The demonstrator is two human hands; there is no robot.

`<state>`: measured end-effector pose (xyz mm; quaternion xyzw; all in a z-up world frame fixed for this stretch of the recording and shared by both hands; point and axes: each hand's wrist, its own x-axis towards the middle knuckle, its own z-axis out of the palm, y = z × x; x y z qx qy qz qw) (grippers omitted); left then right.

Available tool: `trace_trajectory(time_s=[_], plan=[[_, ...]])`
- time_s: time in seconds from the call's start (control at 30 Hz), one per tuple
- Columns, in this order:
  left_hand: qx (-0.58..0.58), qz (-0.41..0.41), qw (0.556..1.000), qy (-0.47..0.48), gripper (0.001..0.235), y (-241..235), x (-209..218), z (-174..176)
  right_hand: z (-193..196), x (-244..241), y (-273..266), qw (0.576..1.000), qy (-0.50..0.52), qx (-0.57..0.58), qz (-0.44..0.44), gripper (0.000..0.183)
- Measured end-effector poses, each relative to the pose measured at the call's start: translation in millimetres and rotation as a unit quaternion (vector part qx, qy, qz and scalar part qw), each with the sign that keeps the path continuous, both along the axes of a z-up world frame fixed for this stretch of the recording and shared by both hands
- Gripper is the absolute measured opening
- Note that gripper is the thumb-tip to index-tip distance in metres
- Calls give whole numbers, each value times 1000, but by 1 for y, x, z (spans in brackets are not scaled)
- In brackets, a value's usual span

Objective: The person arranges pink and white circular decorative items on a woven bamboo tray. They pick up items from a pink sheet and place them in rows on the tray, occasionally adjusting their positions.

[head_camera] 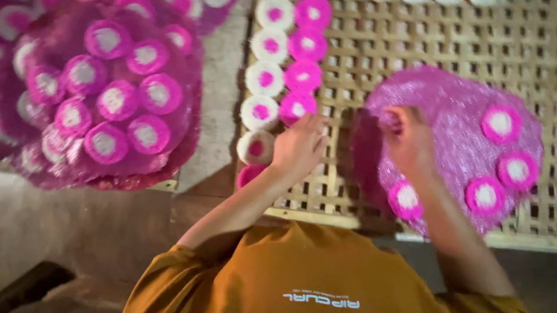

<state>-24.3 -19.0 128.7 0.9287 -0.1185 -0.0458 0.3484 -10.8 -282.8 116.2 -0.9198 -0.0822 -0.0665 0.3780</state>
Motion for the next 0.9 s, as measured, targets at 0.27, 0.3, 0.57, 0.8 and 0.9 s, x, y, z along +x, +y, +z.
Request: trace_trajectory(time_s=[0.27,0.3,0.57,0.8,0.9], plan=[[-68,-309,946,71,44,-114,-44,-29,5,-137,-103,967,194,-149,-77,36],[-39,-312,944,99,46,-123,-48,-32,-3,-148,-96,962,199,-151,-112,37],[-55,-223,952,203,49,-118,-53,-57,-28,-160,-38,963,151,68,-210,22],[-360,45,806,467,48,-26,-47,-83,23,-119,39,991,-43,-16,127,33],[-430,132,765,460,43,19,-41,-98,24,-93,69,995,34,73,60,39]])
